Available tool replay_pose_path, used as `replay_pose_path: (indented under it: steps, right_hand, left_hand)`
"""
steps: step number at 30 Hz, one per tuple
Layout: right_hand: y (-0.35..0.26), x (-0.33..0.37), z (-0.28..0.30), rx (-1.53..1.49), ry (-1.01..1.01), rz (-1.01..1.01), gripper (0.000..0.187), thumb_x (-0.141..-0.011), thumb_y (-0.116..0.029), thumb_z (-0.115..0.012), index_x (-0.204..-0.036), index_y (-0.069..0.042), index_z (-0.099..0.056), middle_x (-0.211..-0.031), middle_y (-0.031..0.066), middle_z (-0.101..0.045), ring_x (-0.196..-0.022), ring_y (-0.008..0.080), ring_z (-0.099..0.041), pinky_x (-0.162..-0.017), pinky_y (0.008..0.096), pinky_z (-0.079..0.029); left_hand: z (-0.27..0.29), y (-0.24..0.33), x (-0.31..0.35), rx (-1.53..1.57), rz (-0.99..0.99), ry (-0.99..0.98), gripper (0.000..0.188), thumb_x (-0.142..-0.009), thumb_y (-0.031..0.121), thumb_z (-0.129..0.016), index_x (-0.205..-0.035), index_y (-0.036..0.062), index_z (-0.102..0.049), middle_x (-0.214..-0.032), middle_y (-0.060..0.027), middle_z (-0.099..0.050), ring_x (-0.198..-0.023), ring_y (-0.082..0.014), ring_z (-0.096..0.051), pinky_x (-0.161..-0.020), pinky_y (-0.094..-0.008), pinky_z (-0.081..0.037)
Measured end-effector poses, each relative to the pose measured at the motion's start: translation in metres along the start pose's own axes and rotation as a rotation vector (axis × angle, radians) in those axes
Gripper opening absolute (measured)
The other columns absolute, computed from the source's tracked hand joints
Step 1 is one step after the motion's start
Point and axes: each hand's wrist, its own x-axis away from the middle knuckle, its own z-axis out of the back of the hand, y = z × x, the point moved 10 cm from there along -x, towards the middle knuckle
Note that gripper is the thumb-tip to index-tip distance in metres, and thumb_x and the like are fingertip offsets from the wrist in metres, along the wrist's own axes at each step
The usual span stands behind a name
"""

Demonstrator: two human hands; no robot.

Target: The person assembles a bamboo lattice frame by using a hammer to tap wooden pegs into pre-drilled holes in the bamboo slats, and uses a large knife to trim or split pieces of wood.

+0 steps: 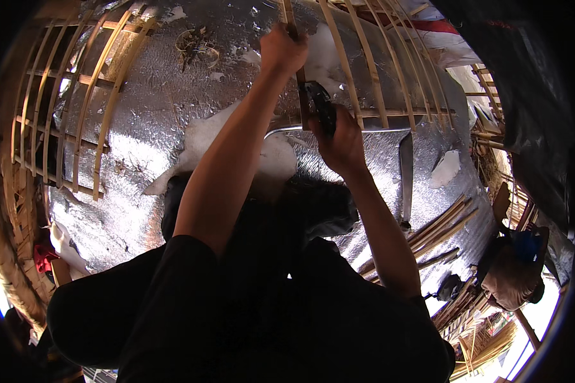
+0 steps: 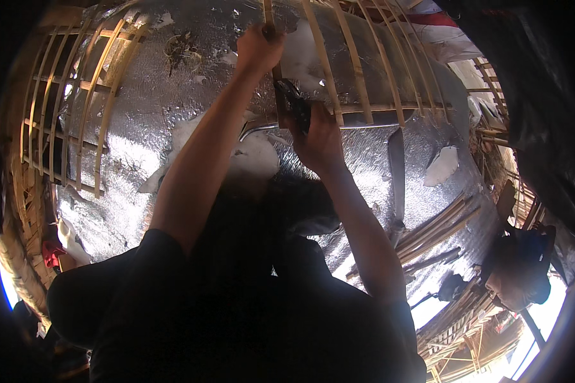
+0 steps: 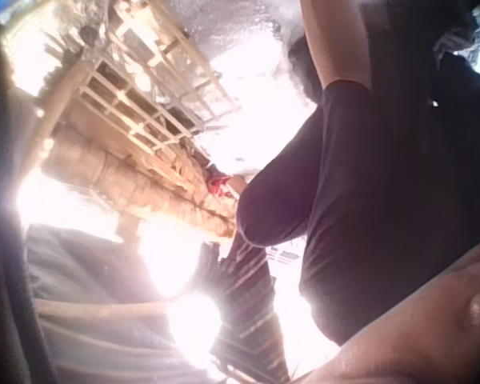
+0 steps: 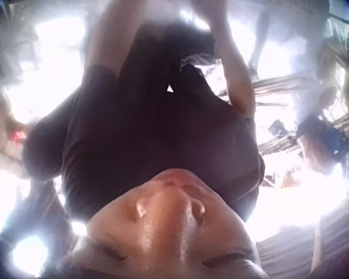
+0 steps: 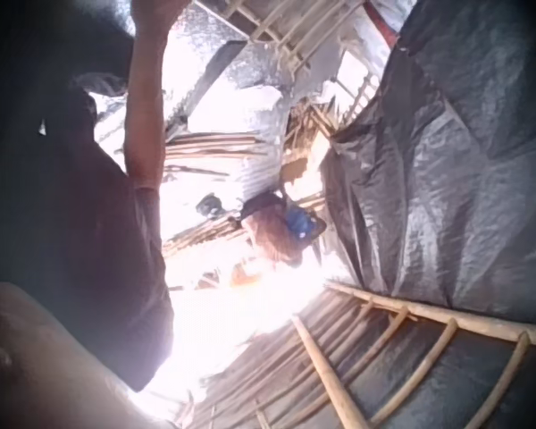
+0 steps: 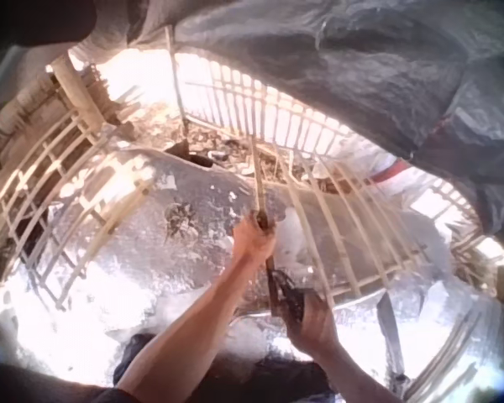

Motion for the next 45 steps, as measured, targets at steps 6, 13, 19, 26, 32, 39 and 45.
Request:
replay_pose_path:
  steps: [6, 13, 19, 26, 32, 39, 45]
  right_hand:
    - [0.024, 0.005, 0.003, -0.248, 0.013, -0.066, 0.035, -0.09, -0.017, -0.074, -0.113, 0.002, -0.057, -0.1, 0.0251, -0.067, -0.095, 0.0457, -0.069, -0.08, 0.0499, -0.054]
    - [0.012, 0.034, -0.003, -0.239, 0.036, 0.056, 0.039, -0.089, -0.012, -0.075, -0.12, 0.003, -0.056, -0.106, 0.0263, -0.066, -0.102, 0.0459, -0.068, -0.086, 0.0478, -0.055]
    - [-0.032, 0.067, 0.034, -0.048, 0.118, 0.154, 0.036, -0.093, -0.01, -0.071, -0.122, 0.003, -0.055, -0.118, 0.0281, -0.061, -0.109, 0.0453, -0.065, -0.087, 0.0494, -0.052]
    - [-0.036, 0.09, 0.047, -0.149, -0.029, -0.079, 0.028, -0.101, -0.014, -0.063, -0.117, 0.007, -0.053, -0.07, 0.0196, -0.064, -0.062, 0.0422, -0.068, -0.054, 0.045, -0.051]
    - [-0.018, 0.092, 0.01, 0.027, -0.279, -0.09, 0.031, -0.102, -0.017, -0.06, -0.113, 0.009, -0.047, -0.07, 0.0268, -0.063, -0.064, 0.0489, -0.065, -0.053, 0.0524, -0.049]
    - [-0.028, 0.095, 0.011, 0.083, -0.309, -0.111, 0.028, -0.103, -0.017, -0.058, -0.113, 0.006, -0.047, -0.069, 0.026, -0.063, -0.064, 0.0493, -0.065, -0.053, 0.0538, -0.05]
    - [-0.026, 0.091, 0.004, 0.098, -0.321, -0.063, 0.031, -0.103, -0.014, -0.059, -0.12, 0.009, -0.048, -0.066, 0.0238, -0.062, -0.061, 0.0453, -0.066, -0.051, 0.0489, -0.049]
  left_hand:
    - [0.016, -0.001, 0.135, -0.188, 0.193, -0.529, 0.034, -0.093, 0.037, -0.068, -0.105, 0.0054, -0.074, -0.098, -0.0181, -0.074, -0.096, -0.0375, -0.071, -0.083, -0.0462, -0.054]
    - [0.043, -0.008, 0.194, 0.016, 0.041, -0.394, 0.025, -0.089, 0.023, -0.074, -0.107, 0.0066, -0.076, -0.093, -0.018, -0.073, -0.088, -0.035, -0.072, -0.081, -0.0424, -0.055]
    - [0.028, -0.024, 0.212, 0.217, 0.115, -0.384, 0.022, -0.096, 0.022, -0.068, -0.103, 0.0015, -0.074, -0.084, -0.016, -0.069, -0.085, -0.0287, -0.071, -0.079, -0.0396, -0.054]
    - [0.025, -0.033, 0.215, 0.328, 0.089, -0.435, 0.042, -0.103, 0.03, -0.054, -0.079, -0.0038, -0.061, -0.068, -0.0121, -0.055, -0.065, -0.0211, -0.054, -0.064, -0.0406, -0.042]
    - [0.022, -0.043, 0.222, 0.214, -0.005, -0.367, 0.04, -0.101, 0.026, -0.052, -0.075, -0.0036, -0.057, -0.065, -0.0091, -0.049, -0.064, -0.0199, -0.049, -0.065, -0.0383, -0.041]
    - [0.013, -0.075, 0.242, 0.248, 0.286, -0.362, 0.038, -0.1, 0.03, -0.044, -0.08, 0.0046, -0.064, -0.092, -0.0148, -0.068, -0.105, -0.0354, -0.049, -0.095, -0.0491, -0.034]
    - [0.012, -0.074, 0.232, 0.281, 0.249, -0.212, 0.04, -0.1, 0.032, -0.044, -0.089, 0.0055, -0.072, -0.095, -0.0126, -0.07, -0.108, -0.0348, -0.051, -0.099, -0.051, -0.032]
